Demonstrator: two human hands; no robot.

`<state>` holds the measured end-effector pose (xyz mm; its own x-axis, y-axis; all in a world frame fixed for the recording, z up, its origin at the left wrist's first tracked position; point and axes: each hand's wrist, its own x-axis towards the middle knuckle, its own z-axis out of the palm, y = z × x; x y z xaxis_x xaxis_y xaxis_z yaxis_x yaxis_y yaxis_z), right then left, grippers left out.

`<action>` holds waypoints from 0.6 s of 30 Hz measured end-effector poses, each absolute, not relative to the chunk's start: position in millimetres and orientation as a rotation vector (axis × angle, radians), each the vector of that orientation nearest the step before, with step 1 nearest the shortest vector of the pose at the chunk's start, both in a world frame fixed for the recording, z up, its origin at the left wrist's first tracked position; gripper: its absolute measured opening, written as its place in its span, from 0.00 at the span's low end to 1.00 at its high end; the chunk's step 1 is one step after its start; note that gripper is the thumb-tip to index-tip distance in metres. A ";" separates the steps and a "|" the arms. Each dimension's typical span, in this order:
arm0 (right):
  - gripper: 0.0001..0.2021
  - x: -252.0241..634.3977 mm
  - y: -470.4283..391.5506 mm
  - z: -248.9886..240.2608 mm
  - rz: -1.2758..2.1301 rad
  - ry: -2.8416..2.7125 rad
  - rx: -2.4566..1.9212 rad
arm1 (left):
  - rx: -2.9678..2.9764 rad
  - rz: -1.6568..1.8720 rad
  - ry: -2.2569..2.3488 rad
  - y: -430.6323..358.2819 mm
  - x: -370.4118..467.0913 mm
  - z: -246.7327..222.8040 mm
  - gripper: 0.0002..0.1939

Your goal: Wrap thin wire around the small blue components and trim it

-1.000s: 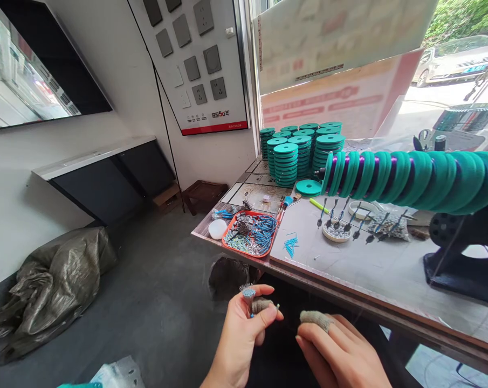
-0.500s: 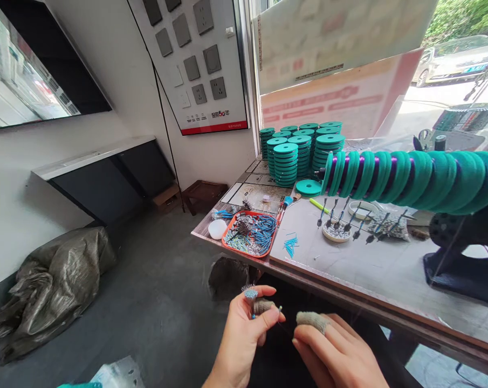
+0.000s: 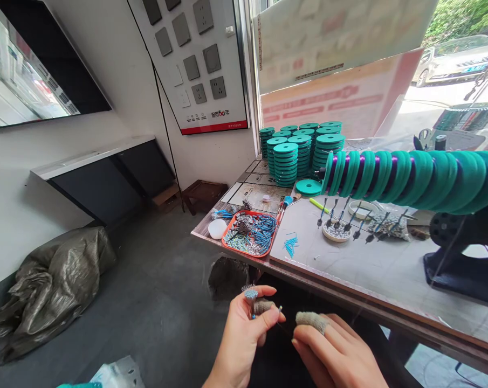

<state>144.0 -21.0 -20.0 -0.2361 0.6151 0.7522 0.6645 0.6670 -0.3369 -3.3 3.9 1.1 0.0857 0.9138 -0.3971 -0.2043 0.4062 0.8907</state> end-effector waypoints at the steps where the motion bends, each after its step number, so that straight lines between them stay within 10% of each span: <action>1: 0.13 144.0 -20.9 -18.6 -0.070 -1.931 -1.002 | 0.768 0.969 1.187 3.8 -3.2 1.7 0.19; 18: 0.14 149.6 -22.9 -15.2 -0.064 -1.897 -1.112 | 0.800 0.975 1.188 4.6 -6.0 2.3 0.17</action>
<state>149.6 -22.9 -15.2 -0.1829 0.6685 0.7208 0.7158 0.5931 -0.3685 -6.0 4.6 2.3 0.0866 0.9231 -0.3746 -0.1877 0.3844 0.9039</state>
